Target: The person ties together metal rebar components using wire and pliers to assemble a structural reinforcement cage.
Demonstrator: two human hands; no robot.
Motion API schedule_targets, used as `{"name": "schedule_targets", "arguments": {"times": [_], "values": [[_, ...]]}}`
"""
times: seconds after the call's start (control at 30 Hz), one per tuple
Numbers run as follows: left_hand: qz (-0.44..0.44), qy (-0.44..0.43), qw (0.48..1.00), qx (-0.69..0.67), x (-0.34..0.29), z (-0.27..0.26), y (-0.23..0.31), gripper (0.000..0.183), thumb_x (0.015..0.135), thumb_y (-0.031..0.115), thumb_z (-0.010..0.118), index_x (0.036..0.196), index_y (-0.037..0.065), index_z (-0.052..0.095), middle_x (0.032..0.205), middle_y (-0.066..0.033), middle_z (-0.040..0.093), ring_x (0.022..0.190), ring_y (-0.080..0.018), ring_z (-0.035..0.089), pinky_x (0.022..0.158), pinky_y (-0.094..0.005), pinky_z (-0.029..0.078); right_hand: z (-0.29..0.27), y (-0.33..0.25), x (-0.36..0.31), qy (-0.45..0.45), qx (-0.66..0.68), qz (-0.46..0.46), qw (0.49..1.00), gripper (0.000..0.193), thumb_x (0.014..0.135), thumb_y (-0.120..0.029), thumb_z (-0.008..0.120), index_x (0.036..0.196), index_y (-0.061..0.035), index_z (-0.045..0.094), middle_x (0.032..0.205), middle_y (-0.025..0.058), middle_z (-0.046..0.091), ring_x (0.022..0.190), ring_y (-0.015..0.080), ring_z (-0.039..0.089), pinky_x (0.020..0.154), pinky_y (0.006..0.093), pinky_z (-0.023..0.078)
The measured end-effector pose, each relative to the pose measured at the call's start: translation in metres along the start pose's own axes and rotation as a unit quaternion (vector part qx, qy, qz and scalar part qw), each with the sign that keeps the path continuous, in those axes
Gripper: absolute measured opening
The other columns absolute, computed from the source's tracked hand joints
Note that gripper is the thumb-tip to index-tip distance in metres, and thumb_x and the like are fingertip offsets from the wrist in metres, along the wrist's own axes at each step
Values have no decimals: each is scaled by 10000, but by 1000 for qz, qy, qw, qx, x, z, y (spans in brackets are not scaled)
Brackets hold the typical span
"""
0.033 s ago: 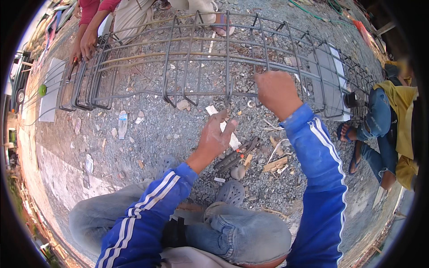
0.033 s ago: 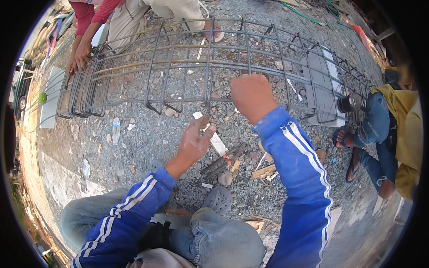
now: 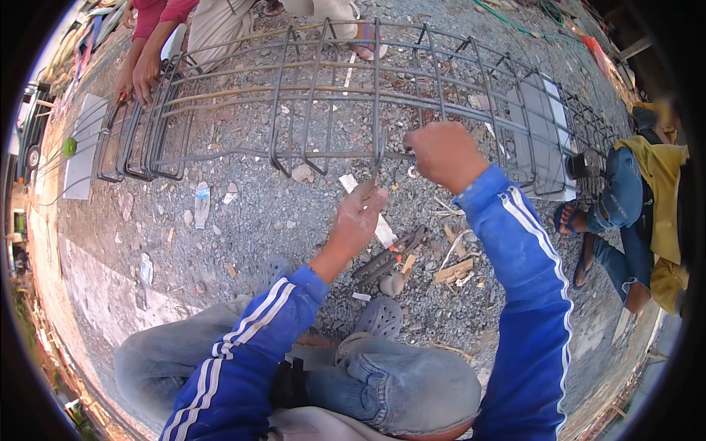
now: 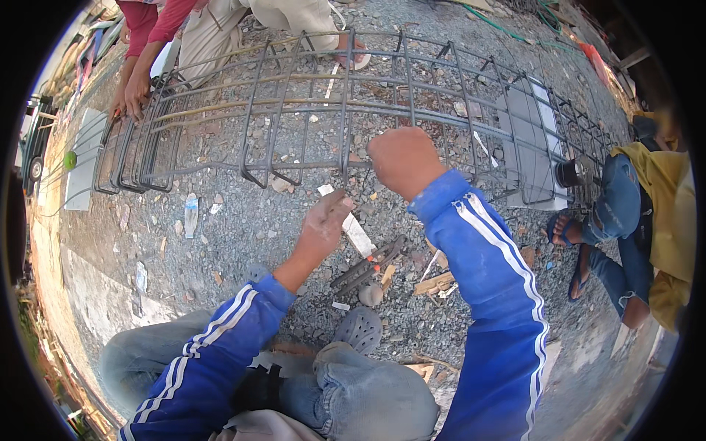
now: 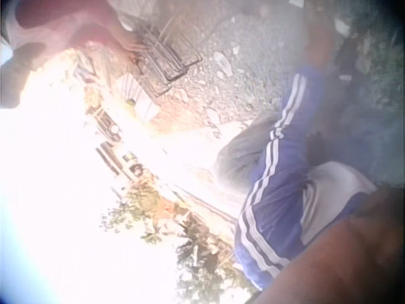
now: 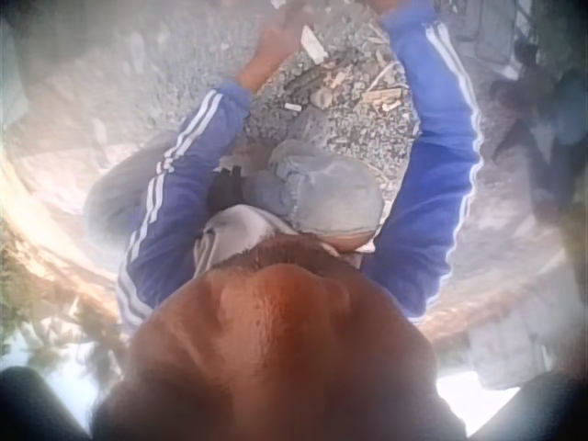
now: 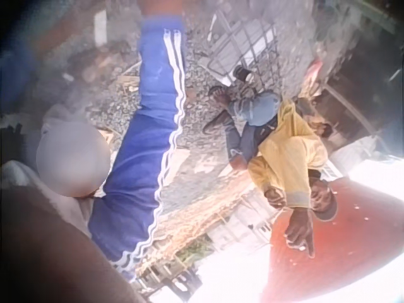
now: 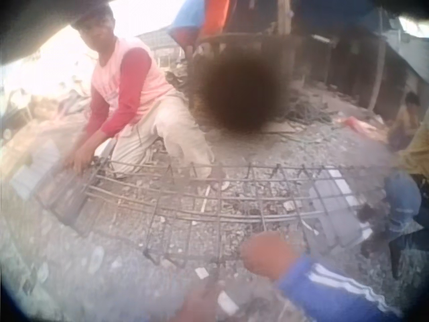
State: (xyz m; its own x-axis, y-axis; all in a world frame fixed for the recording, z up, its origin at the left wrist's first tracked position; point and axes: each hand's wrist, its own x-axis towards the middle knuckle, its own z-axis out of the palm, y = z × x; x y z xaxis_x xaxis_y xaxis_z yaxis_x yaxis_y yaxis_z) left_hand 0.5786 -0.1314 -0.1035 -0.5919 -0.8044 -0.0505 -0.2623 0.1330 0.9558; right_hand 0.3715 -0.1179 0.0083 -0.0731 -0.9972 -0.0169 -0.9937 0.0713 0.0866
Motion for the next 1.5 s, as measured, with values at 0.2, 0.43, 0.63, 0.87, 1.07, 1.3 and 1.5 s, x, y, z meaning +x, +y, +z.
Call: {"name": "schedule_targets", "arguments": {"times": [0.2, 0.43, 0.63, 0.87, 1.07, 1.3, 1.5], "values": [[-237, -19, 922, -306, 20, 2, 15, 371, 928, 232, 643, 1173, -42, 590, 833, -60, 649, 781, -167, 657, 690, -321, 524, 15, -12, 17, -3, 123, -14, 992, 135, 740, -167, 670, 811, -57, 703, 828, 168, 692, 789, 355, 680, 707, 467, 538], [-87, -144, 983, 78, 39, -21, 46, 223, 877, 171, 607, 876, -39, 680, 663, -43, 611, 580, -145, 596, 533, -285, 493, 26, -28, -2, 114, 176, 97, 973, 145, 807, -189, 646, 823, -53, 694, 830, 160, 684, 759, 345, 676, 681, 462, 540], [-155, -302, 936, 93, 92, -80, 98, 258, 816, 227, 624, 776, -15, 703, 629, -111, 612, 601, -166, 613, 574, -345, 505, 65, -85, -26, 299, 315, 145, 889, 197, 830, -182, 634, 983, -66, 682, 836, 161, 683, 700, 335, 669, 600, 423, 532], [145, -303, 884, 325, 106, -56, 93, 242, 718, 260, 629, 724, 33, 712, 731, -182, 673, 685, -369, 656, 656, -435, 521, 43, -92, -31, 254, 256, 226, 905, 277, 799, -177, 710, 1044, -59, 656, 927, 99, 658, 781, 258, 649, 688, 385, 519], [138, -283, 870, 379, 96, -87, 132, 262, 729, 287, 641, 766, 42, 727, 729, -183, 681, 716, -352, 674, 666, -437, 530, 78, -89, -22, 258, 270, 236, 897, 207, 906, -245, 624, 1012, -69, 648, 892, 111, 653, 787, 309, 634, 698, 441, 487], [99, -278, 857, 422, 144, -71, 72, 251, 702, 300, 665, 794, 80, 744, 695, -153, 676, 693, -341, 669, 648, -435, 522, 75, -104, -15, 244, 423, 301, 819, 313, 953, -281, 627, 1031, 18, 675, 950, 153, 693, 842, 231, 667, 714, 381, 516], [233, -222, 903, 284, 144, -72, 32, 193, 645, 206, 654, 805, 157, 752, 762, -127, 695, 735, -336, 675, 684, -451, 536, 75, -113, -10, 239, 439, 356, 789, 347, 949, -274, 640, 1062, 53, 671, 973, 184, 699, 866, 232, 684, 712, 361, 544]]}}
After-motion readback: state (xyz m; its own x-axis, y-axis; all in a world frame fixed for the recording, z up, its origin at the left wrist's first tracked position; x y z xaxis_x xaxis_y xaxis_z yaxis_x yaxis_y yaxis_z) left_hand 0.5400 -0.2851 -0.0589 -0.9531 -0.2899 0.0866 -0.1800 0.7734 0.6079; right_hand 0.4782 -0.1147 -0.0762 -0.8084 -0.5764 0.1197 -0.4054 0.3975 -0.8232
